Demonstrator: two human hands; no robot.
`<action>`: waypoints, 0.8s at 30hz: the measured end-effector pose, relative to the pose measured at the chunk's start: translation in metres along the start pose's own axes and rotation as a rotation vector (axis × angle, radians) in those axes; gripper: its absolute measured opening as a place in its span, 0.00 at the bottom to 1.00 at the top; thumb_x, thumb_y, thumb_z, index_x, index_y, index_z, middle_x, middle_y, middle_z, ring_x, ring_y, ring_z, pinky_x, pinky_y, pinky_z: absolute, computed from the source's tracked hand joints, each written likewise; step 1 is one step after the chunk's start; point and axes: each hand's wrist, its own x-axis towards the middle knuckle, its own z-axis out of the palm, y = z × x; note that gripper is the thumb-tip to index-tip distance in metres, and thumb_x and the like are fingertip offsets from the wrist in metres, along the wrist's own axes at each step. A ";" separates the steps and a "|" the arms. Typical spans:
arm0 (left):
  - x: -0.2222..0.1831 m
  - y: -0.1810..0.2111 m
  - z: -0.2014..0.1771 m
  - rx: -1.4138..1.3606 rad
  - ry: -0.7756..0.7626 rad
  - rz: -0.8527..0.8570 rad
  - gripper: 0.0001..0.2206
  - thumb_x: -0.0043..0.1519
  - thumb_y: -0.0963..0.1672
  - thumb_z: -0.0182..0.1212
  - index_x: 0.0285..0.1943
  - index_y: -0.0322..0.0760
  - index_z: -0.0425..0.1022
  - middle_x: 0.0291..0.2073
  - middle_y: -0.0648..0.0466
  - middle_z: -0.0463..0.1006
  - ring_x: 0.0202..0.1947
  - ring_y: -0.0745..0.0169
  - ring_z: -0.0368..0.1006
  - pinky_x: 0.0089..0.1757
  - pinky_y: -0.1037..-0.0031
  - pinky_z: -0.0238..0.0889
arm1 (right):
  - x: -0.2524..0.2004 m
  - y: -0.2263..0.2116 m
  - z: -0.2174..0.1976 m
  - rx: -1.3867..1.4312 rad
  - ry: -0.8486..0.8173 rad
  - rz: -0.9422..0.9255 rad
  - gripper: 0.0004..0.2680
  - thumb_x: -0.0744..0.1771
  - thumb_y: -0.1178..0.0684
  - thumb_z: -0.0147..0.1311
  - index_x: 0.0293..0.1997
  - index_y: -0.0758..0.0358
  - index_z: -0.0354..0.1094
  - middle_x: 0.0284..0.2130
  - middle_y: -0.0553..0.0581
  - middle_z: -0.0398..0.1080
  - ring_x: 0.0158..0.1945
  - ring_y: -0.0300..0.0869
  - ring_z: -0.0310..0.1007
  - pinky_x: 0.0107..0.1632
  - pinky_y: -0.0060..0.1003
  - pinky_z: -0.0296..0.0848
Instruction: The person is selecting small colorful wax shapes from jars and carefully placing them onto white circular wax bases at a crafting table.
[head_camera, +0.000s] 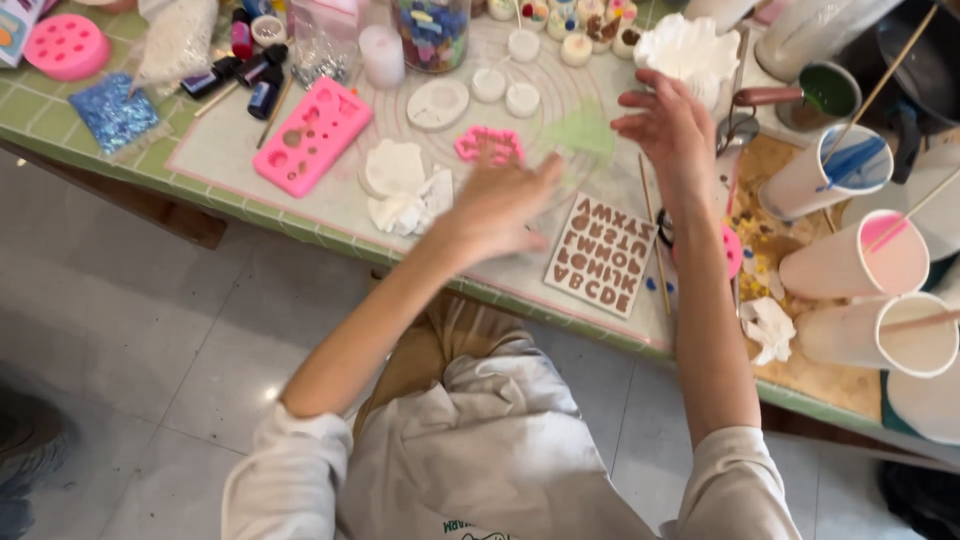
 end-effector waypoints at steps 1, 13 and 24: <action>-0.011 -0.013 0.012 0.003 0.000 0.007 0.42 0.53 0.49 0.75 0.72 0.31 0.53 0.39 0.43 0.81 0.52 0.42 0.75 0.64 0.39 0.38 | -0.003 -0.010 0.005 -0.001 0.006 -0.004 0.18 0.74 0.45 0.50 0.68 0.68 0.63 0.49 0.60 0.74 0.48 0.45 0.77 0.56 0.39 0.74; -0.033 -0.043 0.058 -0.887 0.687 -0.036 0.06 0.62 0.41 0.65 0.45 0.33 0.82 0.33 0.52 0.85 0.34 0.67 0.82 0.39 0.76 0.72 | -0.099 -0.008 0.103 -0.844 -0.072 -0.175 0.06 0.67 0.58 0.63 0.47 0.65 0.78 0.37 0.56 0.77 0.38 0.35 0.75 0.43 0.31 0.73; -0.019 -0.040 0.065 -0.811 0.632 -0.053 0.06 0.60 0.43 0.67 0.40 0.35 0.83 0.30 0.51 0.84 0.30 0.63 0.80 0.35 0.74 0.71 | -0.108 0.016 0.124 -0.986 0.074 -0.201 0.07 0.63 0.56 0.67 0.42 0.61 0.79 0.30 0.51 0.75 0.32 0.41 0.63 0.39 0.37 0.65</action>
